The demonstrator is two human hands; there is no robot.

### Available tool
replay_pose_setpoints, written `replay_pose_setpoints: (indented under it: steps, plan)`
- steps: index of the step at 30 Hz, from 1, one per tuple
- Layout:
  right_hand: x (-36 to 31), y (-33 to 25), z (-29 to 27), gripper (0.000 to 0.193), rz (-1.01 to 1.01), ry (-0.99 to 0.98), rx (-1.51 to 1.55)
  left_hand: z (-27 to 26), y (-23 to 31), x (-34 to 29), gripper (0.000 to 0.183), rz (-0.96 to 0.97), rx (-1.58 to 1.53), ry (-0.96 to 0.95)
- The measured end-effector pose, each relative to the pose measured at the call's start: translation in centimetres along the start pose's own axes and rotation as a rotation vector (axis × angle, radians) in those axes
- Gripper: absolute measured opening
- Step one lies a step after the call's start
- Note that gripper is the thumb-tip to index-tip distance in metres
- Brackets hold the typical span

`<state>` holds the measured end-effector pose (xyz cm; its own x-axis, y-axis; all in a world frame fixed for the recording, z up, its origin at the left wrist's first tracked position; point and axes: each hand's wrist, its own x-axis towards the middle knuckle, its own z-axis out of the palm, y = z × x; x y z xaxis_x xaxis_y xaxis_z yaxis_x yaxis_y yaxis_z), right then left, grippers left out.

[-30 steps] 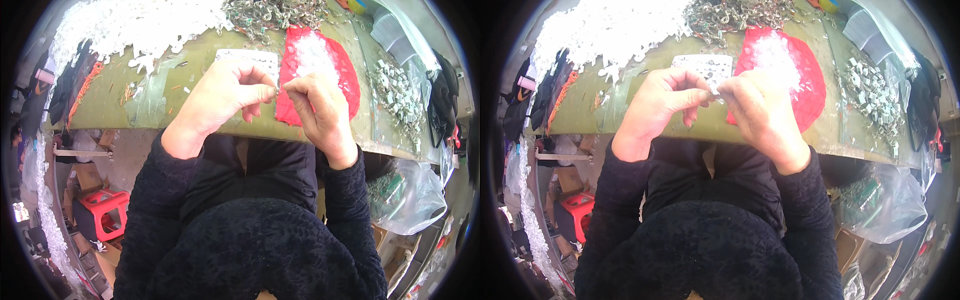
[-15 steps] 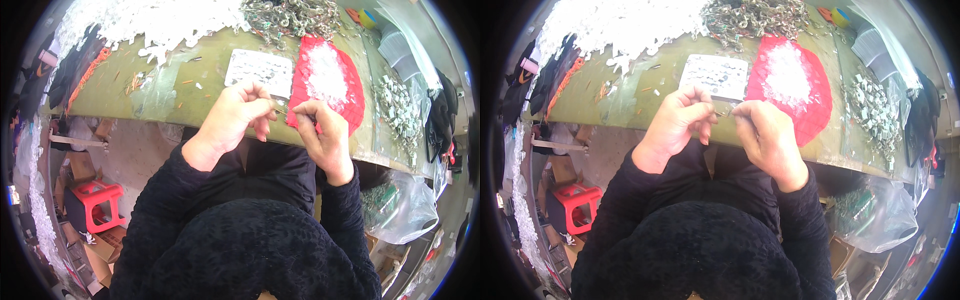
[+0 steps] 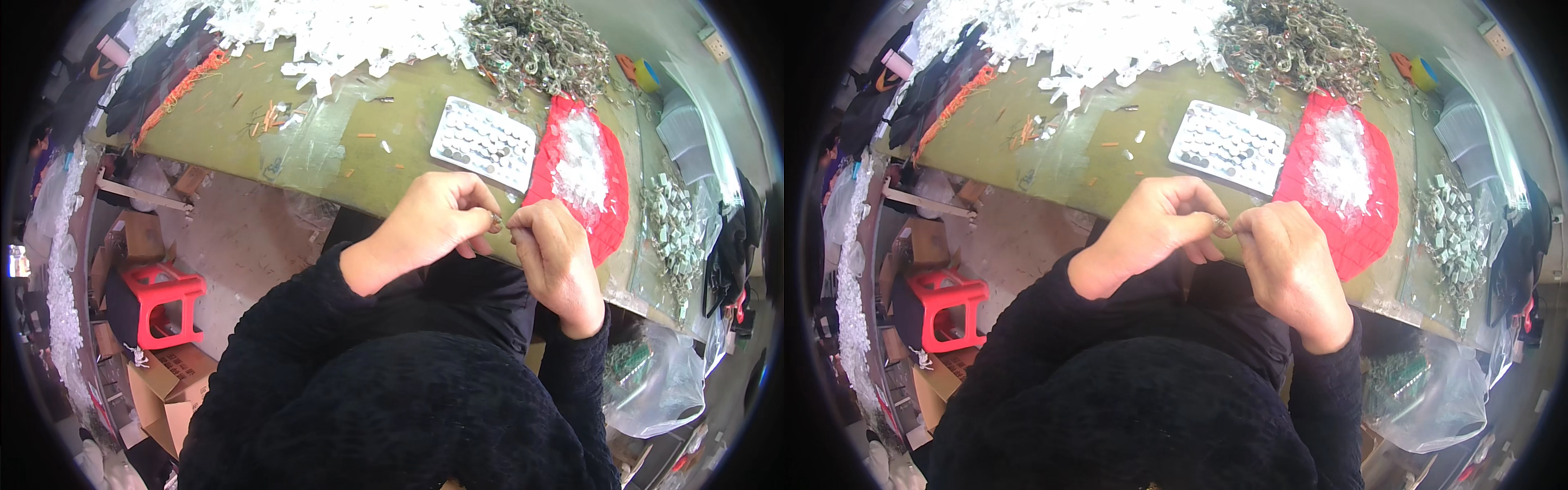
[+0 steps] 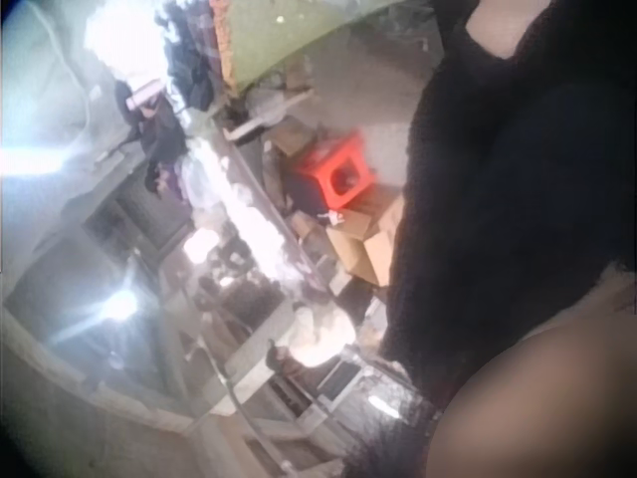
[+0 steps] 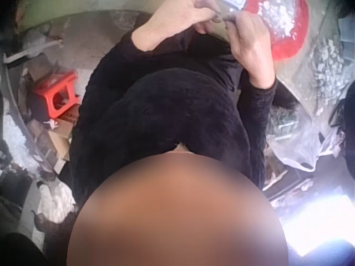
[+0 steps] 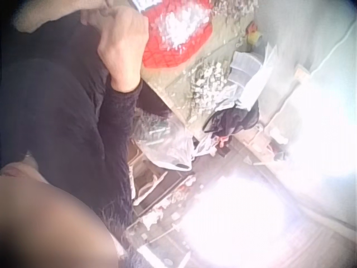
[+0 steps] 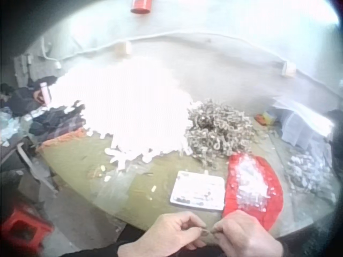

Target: The person repeatedly picks small white plastic housings and metal contacts from a tray, inserts the contacts into the housings, and places the assembled units on a red mat. The person handles items one at a time and continues the cycle throughout the clip.

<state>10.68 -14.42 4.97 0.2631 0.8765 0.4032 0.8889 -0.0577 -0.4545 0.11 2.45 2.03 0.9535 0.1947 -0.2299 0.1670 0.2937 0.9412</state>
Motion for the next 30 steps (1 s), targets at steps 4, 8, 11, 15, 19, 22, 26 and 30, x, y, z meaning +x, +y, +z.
replay_pose_setpoints:
  steps: [4, 8, 11, 15, 19, 22, 26, 30]
  plan:
    - [0.4, -0.2, 1.2, 0.027, 0.052, 0.06, 0.014, 0.1, -0.7, 0.1, 0.011, 0.194, 0.259, 0.075]
    - [1.2, 0.0, 2.8, 0.033, -0.008, 0.112, 0.1, -0.2, -0.6, -0.2, 0.014, 0.249, 0.322, 0.092]
    - [1.7, 0.4, 3.2, 0.037, -0.143, 0.163, 0.017, -0.7, 0.2, -0.5, 0.015, 0.174, 0.173, 0.076]
    - [2.3, 0.8, 2.9, 0.034, -0.19, 0.109, 0.017, -2.0, 0.9, -0.7, 0.015, 0.071, 0.003, -0.019]
    - [2.5, 0.9, 2.9, 0.018, -0.062, 0.095, 0.131, -5.0, 0.9, -0.5, 0.018, 0.145, 0.133, 0.026]
    - [2.0, 0.7, 3.0, 0.005, 0.156, 0.048, 0.415, -10.9, 2.0, 1.7, 0.018, 0.573, 0.966, 0.703]
    - [1.1, 0.3, 2.8, 0.005, 0.395, 0.012, 0.898, -20.2, 3.6, 3.9, 0.03, 0.357, 1.548, 0.882]
    - [0.9, 0.0, 2.5, 0.006, 0.404, 0.047, 1.131, -22.9, 3.5, 5.2, 0.025, 0.3, 1.612, 0.751]
